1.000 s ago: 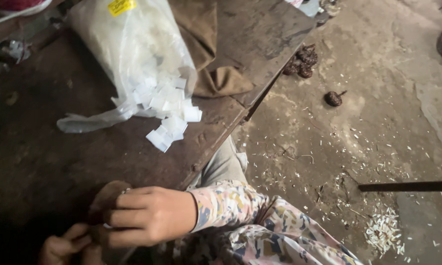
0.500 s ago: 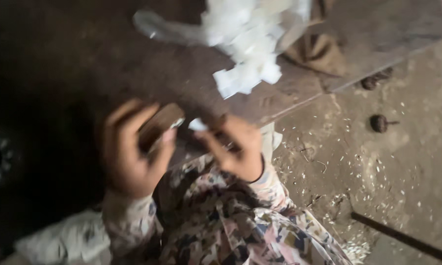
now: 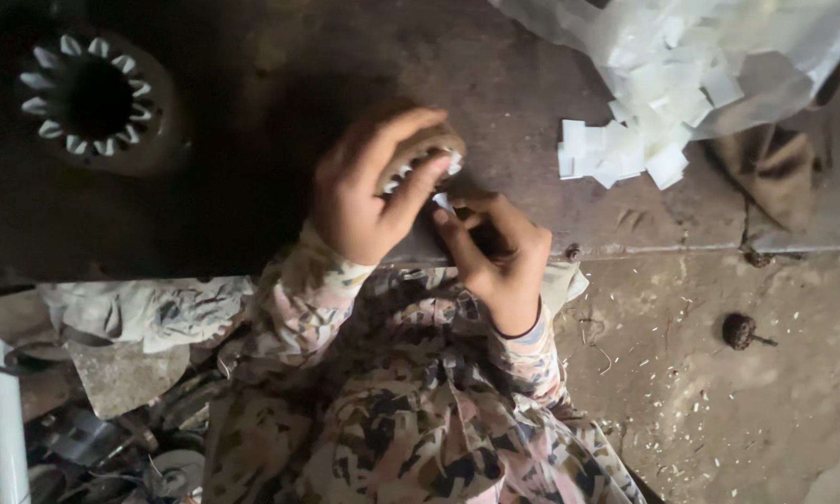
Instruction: The person repeatedly picks small white rectangular pieces from a plastic bag and inserts them into the slots of circular brown components on a workbench. The person handles the components one at a time, rotating them as needed, and continues the insertion process throughout the clip.
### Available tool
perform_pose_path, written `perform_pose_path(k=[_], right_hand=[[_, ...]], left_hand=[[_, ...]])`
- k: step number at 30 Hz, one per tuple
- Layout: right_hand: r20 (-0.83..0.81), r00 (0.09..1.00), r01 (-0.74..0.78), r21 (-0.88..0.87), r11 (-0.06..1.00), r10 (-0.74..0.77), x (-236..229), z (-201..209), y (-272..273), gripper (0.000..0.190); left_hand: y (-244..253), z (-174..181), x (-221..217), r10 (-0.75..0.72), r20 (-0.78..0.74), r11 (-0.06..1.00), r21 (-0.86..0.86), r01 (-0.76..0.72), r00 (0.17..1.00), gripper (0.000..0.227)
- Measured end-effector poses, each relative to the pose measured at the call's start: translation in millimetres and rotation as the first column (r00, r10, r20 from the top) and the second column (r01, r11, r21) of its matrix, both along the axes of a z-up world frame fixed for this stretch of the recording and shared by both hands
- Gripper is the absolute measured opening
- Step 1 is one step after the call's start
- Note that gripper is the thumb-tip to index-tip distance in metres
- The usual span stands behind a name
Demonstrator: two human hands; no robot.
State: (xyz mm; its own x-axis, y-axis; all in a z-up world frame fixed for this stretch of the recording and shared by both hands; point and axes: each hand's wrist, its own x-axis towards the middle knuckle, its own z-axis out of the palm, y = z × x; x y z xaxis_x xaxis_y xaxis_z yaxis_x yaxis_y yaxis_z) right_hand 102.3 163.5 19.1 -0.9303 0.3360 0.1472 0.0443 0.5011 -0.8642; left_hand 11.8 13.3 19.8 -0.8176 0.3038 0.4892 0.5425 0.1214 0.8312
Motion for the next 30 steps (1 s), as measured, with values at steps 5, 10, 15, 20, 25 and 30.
perform_pose_path(k=[5, 10, 15, 20, 25, 30], right_hand=[[-0.098, 0.995, -0.02, -0.001, 1.0, 0.02, 0.0, 3.2, -6.2, 0.015], [-0.082, 0.996, 0.039, 0.033, 0.999, -0.036, -1.0, 6.4, -12.6, 0.017], [-0.141, 0.99, 0.007, 0.111, 0.994, 0.009, -4.8, 6.8, -11.2, 0.019], [-0.122, 0.992, 0.033, 0.106, 0.994, -0.02, -3.0, 8.3, -8.2, 0.017], [-0.092, 0.994, 0.065, 0.117, 0.991, -0.055, -2.1, 8.6, -2.6, 0.012], [-0.136, 0.99, -0.01, 0.167, 0.986, 0.033, -7.4, 10.8, -0.4, 0.017]], left_hand=[[-3.1, 1.0, -2.1, -0.057, -0.084, 0.998, -0.016, 0.056, 0.995, 0.03], [-3.8, 1.2, -3.5, -0.059, -0.107, 0.998, -0.034, 0.055, 0.992, 0.025], [-0.3, -2.4, -6.5, -0.07, -0.125, 0.997, -0.038, 0.066, 0.99, 0.023], [8.0, -5.2, -14.5, -0.096, -0.171, 0.995, -0.045, 0.089, 0.981, 0.021], [15.6, -4.5, -21.5, -0.137, -0.149, 0.99, -0.066, 0.128, 0.979, 0.017], [19.6, 7.3, -23.5, -0.135, -0.181, 0.985, -0.128, 0.113, 0.974, 0.017]])
